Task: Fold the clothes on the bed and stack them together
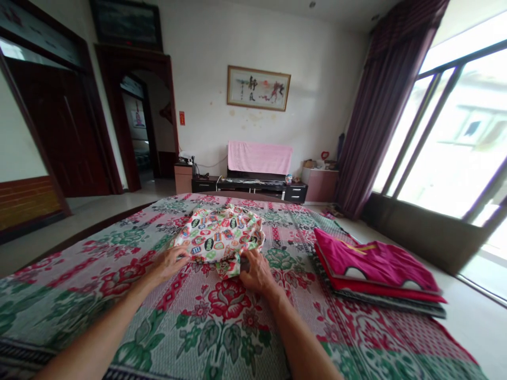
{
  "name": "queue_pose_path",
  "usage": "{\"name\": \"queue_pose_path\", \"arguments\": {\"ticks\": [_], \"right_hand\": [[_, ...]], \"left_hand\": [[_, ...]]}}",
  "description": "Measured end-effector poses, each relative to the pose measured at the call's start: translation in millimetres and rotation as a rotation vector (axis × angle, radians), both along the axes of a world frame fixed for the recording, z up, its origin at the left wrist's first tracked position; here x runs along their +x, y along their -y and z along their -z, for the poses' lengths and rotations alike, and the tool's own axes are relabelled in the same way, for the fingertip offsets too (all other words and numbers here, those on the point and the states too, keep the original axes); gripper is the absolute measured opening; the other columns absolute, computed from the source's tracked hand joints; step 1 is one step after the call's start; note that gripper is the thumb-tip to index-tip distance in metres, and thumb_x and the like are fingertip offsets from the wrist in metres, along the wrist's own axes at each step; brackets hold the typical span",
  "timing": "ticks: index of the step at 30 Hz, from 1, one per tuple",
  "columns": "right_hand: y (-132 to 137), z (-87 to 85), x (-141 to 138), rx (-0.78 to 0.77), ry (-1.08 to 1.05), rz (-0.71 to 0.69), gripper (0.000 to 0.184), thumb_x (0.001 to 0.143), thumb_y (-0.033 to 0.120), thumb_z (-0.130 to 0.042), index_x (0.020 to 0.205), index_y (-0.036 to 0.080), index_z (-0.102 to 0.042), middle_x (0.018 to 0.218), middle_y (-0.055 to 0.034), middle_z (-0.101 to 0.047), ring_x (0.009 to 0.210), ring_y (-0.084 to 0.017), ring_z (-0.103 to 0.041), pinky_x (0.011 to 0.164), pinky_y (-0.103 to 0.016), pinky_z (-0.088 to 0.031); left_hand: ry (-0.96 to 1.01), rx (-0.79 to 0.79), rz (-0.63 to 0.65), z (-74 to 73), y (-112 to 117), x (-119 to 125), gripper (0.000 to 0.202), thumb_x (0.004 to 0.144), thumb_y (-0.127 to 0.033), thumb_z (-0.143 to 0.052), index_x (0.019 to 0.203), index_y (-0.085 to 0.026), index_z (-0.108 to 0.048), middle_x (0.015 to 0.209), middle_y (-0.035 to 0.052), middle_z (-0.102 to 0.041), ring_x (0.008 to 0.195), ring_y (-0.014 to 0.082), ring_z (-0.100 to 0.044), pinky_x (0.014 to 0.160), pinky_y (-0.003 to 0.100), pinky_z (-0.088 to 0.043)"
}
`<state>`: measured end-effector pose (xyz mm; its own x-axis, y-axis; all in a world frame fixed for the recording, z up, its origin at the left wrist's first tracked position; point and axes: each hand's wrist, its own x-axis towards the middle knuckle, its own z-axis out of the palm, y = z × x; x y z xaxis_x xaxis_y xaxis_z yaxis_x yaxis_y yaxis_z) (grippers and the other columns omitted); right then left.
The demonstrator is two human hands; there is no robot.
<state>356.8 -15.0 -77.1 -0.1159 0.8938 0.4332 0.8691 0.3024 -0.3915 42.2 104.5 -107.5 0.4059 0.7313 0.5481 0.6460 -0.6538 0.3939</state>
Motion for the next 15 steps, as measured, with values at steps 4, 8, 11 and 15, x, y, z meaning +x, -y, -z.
{"name": "queue_pose_path", "arguments": {"ticks": [4,8,11,15], "right_hand": [[3.1,1.0,-8.6,-0.057,0.092,0.025,0.055,0.073,0.037,-0.064,0.126,0.023,-0.057,0.132,-0.0105,-0.053,0.118,-0.028,-0.049,0.096,-0.042,-0.038],[-0.3,-1.7,-18.4,-0.068,0.109,0.128,0.033,0.085,0.035,-0.054,0.115,0.027,-0.065,0.121,-0.0065,-0.061,0.109,-0.025,-0.054,0.092,-0.037,-0.039],[-4.4,-3.1,-24.0,-0.032,0.083,0.165,0.028,0.089,0.024,-0.047,0.105,0.026,-0.07,0.111,-0.0053,-0.065,0.103,-0.022,-0.057,0.091,-0.034,-0.038],[-11.7,-2.9,-17.9,0.053,-0.055,0.171,0.031,0.089,0.022,-0.041,0.097,0.021,-0.07,0.1,-0.0074,-0.069,0.096,-0.021,-0.06,0.088,-0.031,-0.04]], "left_hand": [[-0.005,-0.004,0.045,3.7,-2.8,-5.5,0.014,0.075,-0.023,-0.054,0.079,-0.021,-0.067,0.112,0.0089,-0.07,0.115,0.0224,-0.06,0.101,0.036,-0.045],[-0.02,-0.028,0.033,2.9,-4.4,-8.1,0.017,0.07,-0.018,-0.054,0.078,-0.019,-0.069,0.119,0.0094,-0.068,0.114,0.0222,-0.06,0.101,0.035,-0.045],[-0.023,-0.005,-0.033,1.6,-2.8,-5.0,0.019,0.072,-0.018,-0.051,0.078,-0.02,-0.069,0.111,0.0076,-0.071,0.109,0.0213,-0.063,0.098,0.034,-0.048],[-0.015,-0.005,-0.101,-4.0,3.5,-0.5,0.023,0.078,-0.022,-0.047,0.085,-0.022,-0.069,0.108,0.0053,-0.072,0.102,0.0196,-0.065,0.093,0.032,-0.049]]}}
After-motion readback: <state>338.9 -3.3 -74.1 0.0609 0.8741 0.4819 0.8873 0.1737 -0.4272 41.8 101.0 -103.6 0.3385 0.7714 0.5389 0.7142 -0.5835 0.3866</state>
